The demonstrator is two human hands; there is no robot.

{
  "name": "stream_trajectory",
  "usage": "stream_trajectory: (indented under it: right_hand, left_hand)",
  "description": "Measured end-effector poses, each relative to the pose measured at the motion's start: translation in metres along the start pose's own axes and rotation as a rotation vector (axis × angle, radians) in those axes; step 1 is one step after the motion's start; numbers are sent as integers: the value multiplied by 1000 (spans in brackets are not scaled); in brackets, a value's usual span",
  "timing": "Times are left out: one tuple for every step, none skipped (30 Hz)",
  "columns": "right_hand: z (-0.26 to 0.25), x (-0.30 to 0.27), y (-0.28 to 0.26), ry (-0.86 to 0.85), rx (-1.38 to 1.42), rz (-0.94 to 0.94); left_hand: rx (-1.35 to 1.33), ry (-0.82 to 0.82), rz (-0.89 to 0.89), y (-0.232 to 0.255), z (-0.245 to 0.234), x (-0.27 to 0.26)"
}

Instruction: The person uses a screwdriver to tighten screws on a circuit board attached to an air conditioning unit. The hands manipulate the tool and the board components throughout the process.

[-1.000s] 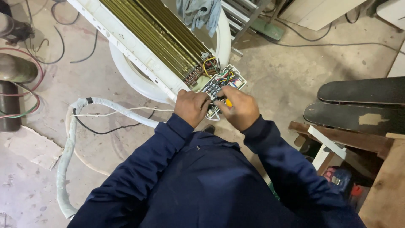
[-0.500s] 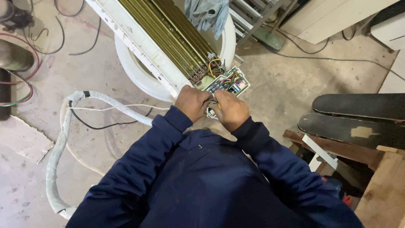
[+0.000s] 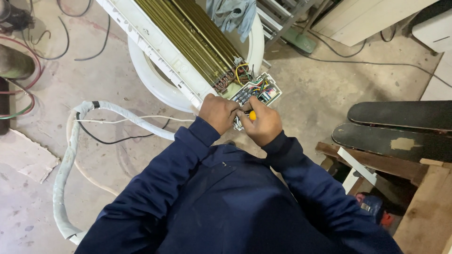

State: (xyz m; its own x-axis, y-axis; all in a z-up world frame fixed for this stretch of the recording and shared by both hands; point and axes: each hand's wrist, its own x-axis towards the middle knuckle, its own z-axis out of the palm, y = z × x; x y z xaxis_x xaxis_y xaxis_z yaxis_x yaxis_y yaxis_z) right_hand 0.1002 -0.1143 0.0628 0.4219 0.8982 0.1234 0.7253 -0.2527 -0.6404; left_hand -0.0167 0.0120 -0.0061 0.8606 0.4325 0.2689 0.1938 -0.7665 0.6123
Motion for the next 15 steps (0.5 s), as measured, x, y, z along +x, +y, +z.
stream_trajectory:
  right_hand:
    - [0, 2, -1, -1, 0, 0]
    - [-1, 3, -1, -21, 22, 43]
    - [-2, 4, -2, -41, 44, 85]
    - [-4, 8, -1, -38, 41, 87]
    - [-5, 12, -1, -80, 8, 98]
    - [-6, 15, -1, -124, -23, 108]
    - [-5, 18, -1, -123, -24, 109]
    - [-4, 19, -2, -153, -72, 118]
    - [-3, 21, -2, -183, -120, 128]
    - [-3, 24, -2, -181, -123, 129]
    - [-2, 26, -1, -193, -171, 121]
    - [-1, 28, -2, -209, -217, 115]
    - [0, 30, -2, -211, -218, 117]
    - [1, 31, -2, -249, -247, 117]
    - [1, 33, -1, -287, -275, 117]
  left_hand:
    - [0, 0, -1, -1, 2, -1]
    - [26, -11, -20, -2, 4, -3]
    - [51, -23, -39, -2, 7, -4]
    - [49, -23, -35, -2, 6, -3]
    - [42, -23, -14, -3, 4, -3]
    - [37, -23, 4, -3, 2, -4]
    - [36, -23, 6, -5, 2, -4]
    - [56, -31, 10, -6, 2, -5]
    - [77, -40, 14, -8, 3, -6]
    - [74, -39, 17, -9, 3, -6]
    - [50, -16, 37, -10, 3, -6]
    - [26, 4, 53, -11, 2, -9]
    - [24, 3, 52, -11, 0, -9]
    - [30, -2, 60, -11, 0, -9]
    - [37, -7, 68, -11, -1, -9]
